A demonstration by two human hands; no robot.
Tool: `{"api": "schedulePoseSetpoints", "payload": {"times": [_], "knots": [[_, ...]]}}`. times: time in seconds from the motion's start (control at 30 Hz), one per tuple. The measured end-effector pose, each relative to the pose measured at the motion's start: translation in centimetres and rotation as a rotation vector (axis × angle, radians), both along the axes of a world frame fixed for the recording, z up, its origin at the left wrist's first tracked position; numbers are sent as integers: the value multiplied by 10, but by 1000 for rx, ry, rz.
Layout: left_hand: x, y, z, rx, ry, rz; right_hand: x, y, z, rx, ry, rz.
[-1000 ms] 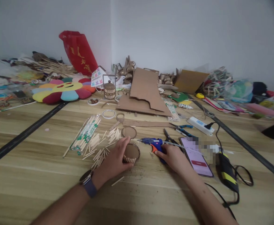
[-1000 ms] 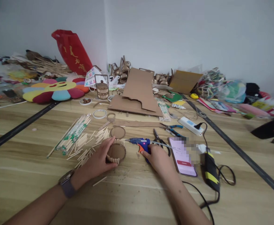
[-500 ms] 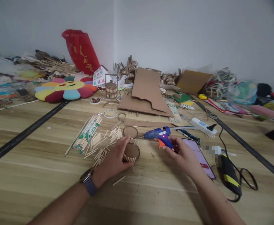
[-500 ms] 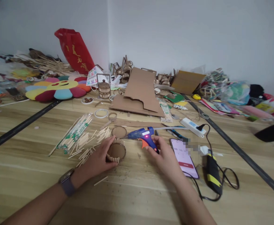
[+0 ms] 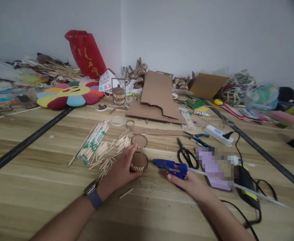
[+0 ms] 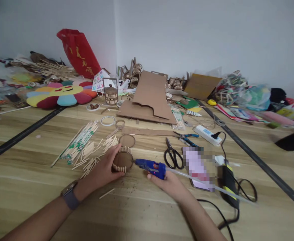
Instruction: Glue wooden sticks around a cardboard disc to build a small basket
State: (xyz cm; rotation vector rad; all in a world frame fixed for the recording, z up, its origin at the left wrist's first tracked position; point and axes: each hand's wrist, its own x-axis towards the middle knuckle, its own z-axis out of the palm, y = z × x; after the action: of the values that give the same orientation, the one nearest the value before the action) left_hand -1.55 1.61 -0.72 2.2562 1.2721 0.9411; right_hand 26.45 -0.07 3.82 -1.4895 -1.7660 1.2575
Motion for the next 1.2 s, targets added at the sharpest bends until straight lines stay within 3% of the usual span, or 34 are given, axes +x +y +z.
{"api": "schedulePoseSetpoints", "payload": {"times": [0.3, 0.57, 1.2], "knots": [[-1, 0, -3, 10, -22, 16, -1, -2, -10, 83, -141, 168], [-1, -1, -1, -4, -5, 18, -11, -9, -5, 236, -222, 164], [-1, -1, -2, -12, -7, 23, -15, -10, -9, 267, -249, 155]]}}
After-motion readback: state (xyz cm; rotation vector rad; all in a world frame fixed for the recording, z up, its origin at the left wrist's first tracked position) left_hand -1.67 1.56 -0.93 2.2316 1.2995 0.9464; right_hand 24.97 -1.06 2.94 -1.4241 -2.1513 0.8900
